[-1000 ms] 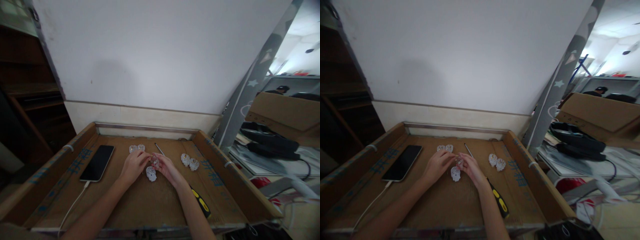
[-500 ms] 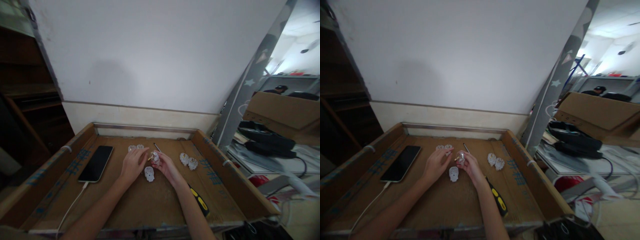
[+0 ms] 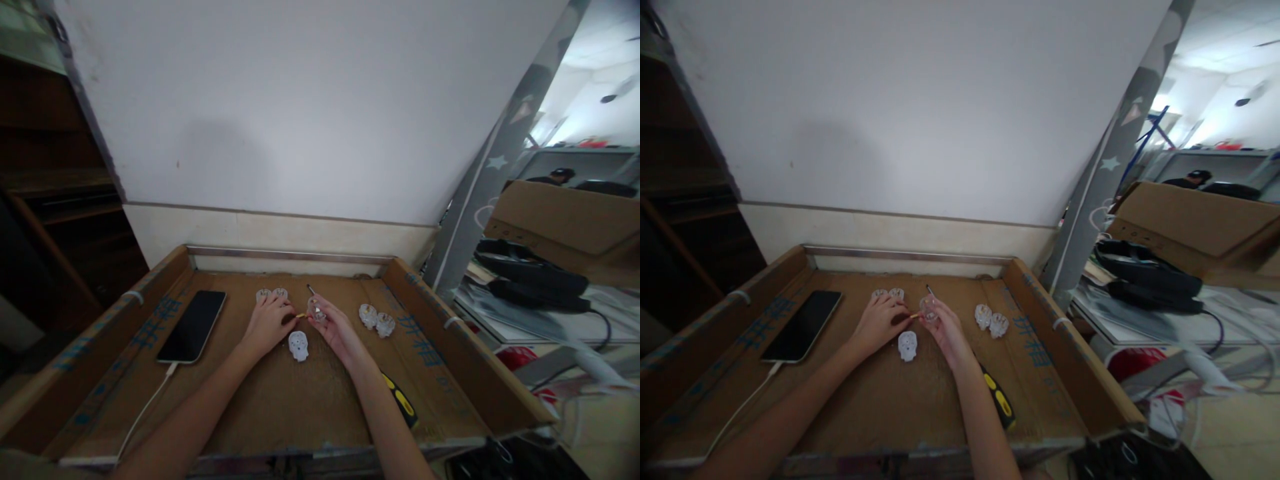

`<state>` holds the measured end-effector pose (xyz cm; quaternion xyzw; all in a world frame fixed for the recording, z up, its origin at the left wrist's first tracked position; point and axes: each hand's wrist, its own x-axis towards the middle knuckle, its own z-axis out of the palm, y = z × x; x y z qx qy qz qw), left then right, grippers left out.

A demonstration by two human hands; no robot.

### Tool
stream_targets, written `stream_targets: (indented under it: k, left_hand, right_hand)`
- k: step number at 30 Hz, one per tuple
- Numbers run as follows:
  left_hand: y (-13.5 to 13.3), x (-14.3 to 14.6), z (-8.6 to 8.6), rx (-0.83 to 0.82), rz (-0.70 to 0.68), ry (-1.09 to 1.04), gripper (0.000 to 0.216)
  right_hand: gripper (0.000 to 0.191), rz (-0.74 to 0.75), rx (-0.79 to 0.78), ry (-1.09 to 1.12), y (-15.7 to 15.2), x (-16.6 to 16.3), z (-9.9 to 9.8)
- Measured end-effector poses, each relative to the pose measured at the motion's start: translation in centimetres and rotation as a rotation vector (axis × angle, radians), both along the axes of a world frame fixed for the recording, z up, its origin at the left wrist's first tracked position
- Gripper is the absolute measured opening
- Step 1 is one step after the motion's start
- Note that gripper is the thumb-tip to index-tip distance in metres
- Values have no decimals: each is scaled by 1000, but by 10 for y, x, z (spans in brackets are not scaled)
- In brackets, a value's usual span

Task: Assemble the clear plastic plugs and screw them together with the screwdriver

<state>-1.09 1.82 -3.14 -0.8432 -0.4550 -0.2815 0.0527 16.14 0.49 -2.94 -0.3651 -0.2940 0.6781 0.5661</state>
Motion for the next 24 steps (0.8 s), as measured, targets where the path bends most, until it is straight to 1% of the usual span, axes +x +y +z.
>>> stream_targets:
  k: [3,7,9,12,15,19,24]
  left_hand:
    - [-1,0,2,8,24,-50,7]
    - [-6,-1,7,49,90,-182,7]
    - [-9,0,9,50,77,-232,9]
    - [-15,2,10,28,17,-283,10]
    - [-19,5,10,2,-12,-302,9]
    - [-20,6,11,-23,11,-291,8]
    - [-20,7,10,0,31,-314,6]
  right_hand:
    - [43,-13,22,-8,1,-1,-2]
    - [47,-52,59,-50,5,-2,-8]
    - [49,-63,77,-75,6,-2,-10]
    - [50,-63,111,-112,5,-2,-12]
    - [49,-30,133,-151,3,-4,-13]
    - [50,5,147,-189,1,-6,-15]
    - [51,-25,140,-212,3,-6,-18]
